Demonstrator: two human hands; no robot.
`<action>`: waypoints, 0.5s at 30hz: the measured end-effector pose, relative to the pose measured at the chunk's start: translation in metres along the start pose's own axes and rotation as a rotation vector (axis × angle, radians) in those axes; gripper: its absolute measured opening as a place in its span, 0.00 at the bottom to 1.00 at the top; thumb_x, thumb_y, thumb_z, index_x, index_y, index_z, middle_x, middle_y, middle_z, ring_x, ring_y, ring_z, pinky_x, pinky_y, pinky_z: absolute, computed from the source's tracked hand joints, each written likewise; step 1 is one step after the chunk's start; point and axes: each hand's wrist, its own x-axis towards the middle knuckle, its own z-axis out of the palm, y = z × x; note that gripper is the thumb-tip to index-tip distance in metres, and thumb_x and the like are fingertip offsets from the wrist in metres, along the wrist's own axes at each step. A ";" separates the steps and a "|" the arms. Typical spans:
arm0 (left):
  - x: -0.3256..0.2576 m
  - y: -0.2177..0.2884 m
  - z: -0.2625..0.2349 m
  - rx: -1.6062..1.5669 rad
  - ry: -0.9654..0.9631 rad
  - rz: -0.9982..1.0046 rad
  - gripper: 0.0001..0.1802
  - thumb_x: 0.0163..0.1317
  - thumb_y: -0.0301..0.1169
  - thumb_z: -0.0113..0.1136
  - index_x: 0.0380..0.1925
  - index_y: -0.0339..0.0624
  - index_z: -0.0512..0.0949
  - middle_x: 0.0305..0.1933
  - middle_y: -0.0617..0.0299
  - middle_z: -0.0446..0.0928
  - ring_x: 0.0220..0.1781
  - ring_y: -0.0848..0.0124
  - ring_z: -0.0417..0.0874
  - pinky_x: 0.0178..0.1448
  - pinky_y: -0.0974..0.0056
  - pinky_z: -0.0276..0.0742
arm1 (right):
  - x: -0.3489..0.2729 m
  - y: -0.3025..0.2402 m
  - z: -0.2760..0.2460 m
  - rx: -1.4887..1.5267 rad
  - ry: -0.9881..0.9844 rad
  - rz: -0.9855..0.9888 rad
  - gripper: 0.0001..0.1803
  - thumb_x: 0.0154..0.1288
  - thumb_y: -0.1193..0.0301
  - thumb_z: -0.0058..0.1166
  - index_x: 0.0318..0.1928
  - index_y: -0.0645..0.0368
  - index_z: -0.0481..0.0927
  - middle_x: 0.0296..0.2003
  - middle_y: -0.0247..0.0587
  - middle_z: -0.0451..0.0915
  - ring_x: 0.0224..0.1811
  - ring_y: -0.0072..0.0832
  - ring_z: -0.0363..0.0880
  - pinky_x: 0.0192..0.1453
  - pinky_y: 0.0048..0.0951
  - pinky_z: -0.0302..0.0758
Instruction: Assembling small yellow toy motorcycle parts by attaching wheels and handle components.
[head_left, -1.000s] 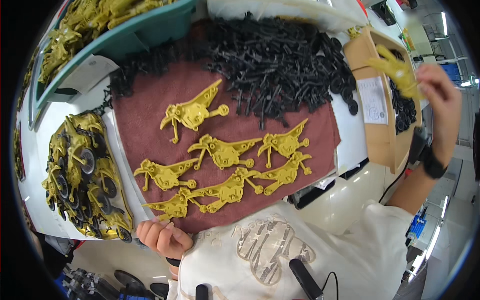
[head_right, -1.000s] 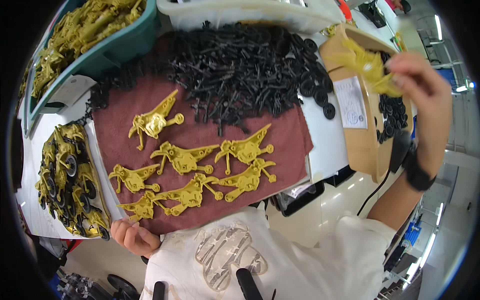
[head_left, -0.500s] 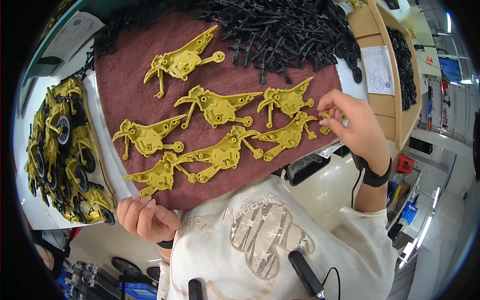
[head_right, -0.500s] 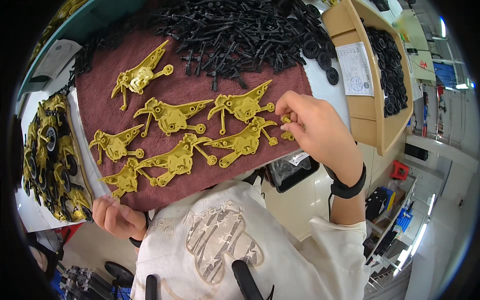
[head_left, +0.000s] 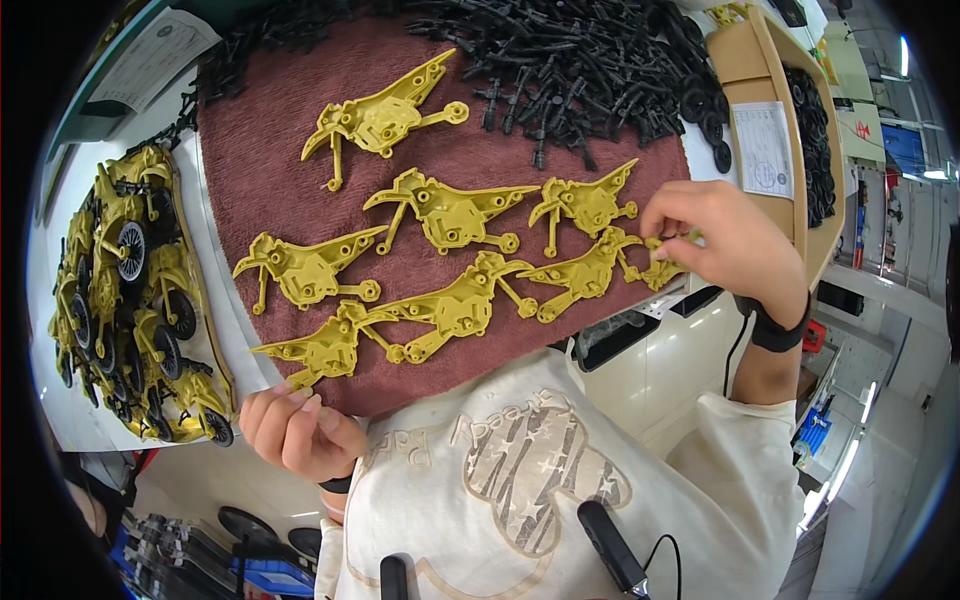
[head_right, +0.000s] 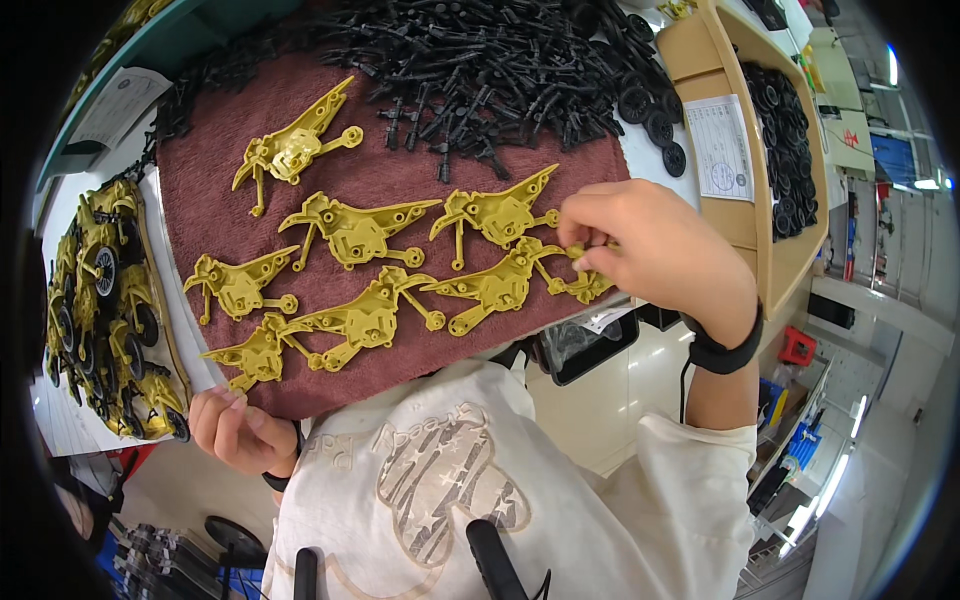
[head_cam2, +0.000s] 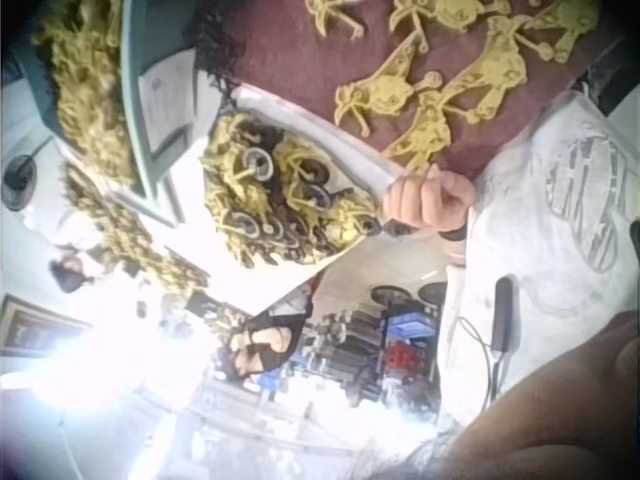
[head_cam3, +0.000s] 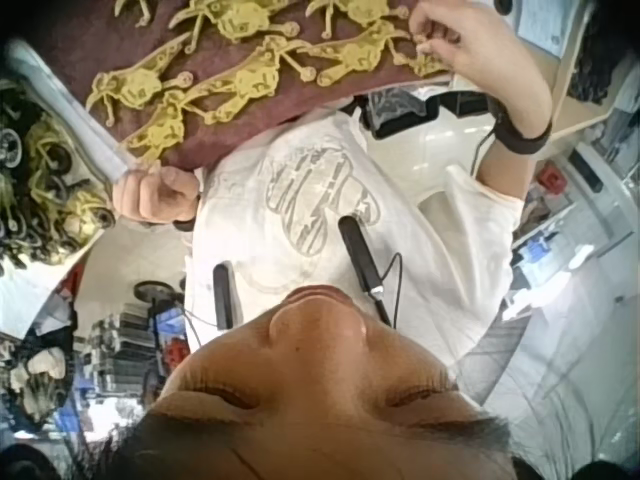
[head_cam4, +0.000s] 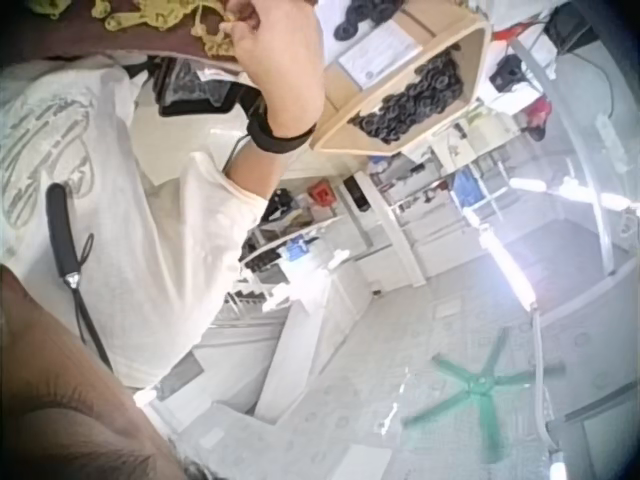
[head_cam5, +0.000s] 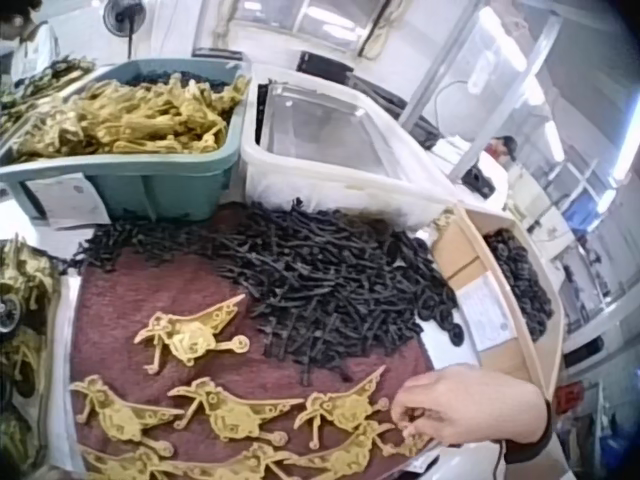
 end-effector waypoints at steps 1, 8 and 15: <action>0.000 0.000 0.000 0.003 -0.002 -0.002 0.07 0.67 0.32 0.54 0.38 0.40 0.72 0.37 0.56 0.71 0.38 0.58 0.75 0.42 0.54 0.76 | -0.001 0.002 -0.001 0.022 0.024 -0.010 0.07 0.50 0.80 0.57 0.32 0.63 0.76 0.25 0.43 0.77 0.28 0.34 0.80 0.34 0.31 0.74; -0.003 -0.001 0.002 0.003 0.005 0.025 0.08 0.67 0.32 0.54 0.40 0.40 0.72 0.37 0.57 0.71 0.37 0.59 0.75 0.41 0.55 0.75 | -0.030 0.026 -0.034 0.249 0.386 0.251 0.05 0.57 0.77 0.58 0.32 0.61 0.75 0.25 0.30 0.78 0.27 0.15 0.76 0.30 0.19 0.68; -0.001 -0.001 0.004 -0.013 0.019 0.013 0.06 0.63 0.31 0.54 0.38 0.43 0.72 0.37 0.59 0.72 0.39 0.61 0.74 0.43 0.56 0.71 | -0.042 0.042 -0.003 0.625 0.482 0.529 0.09 0.64 0.70 0.58 0.32 0.60 0.73 0.23 0.36 0.79 0.21 0.17 0.73 0.27 0.18 0.66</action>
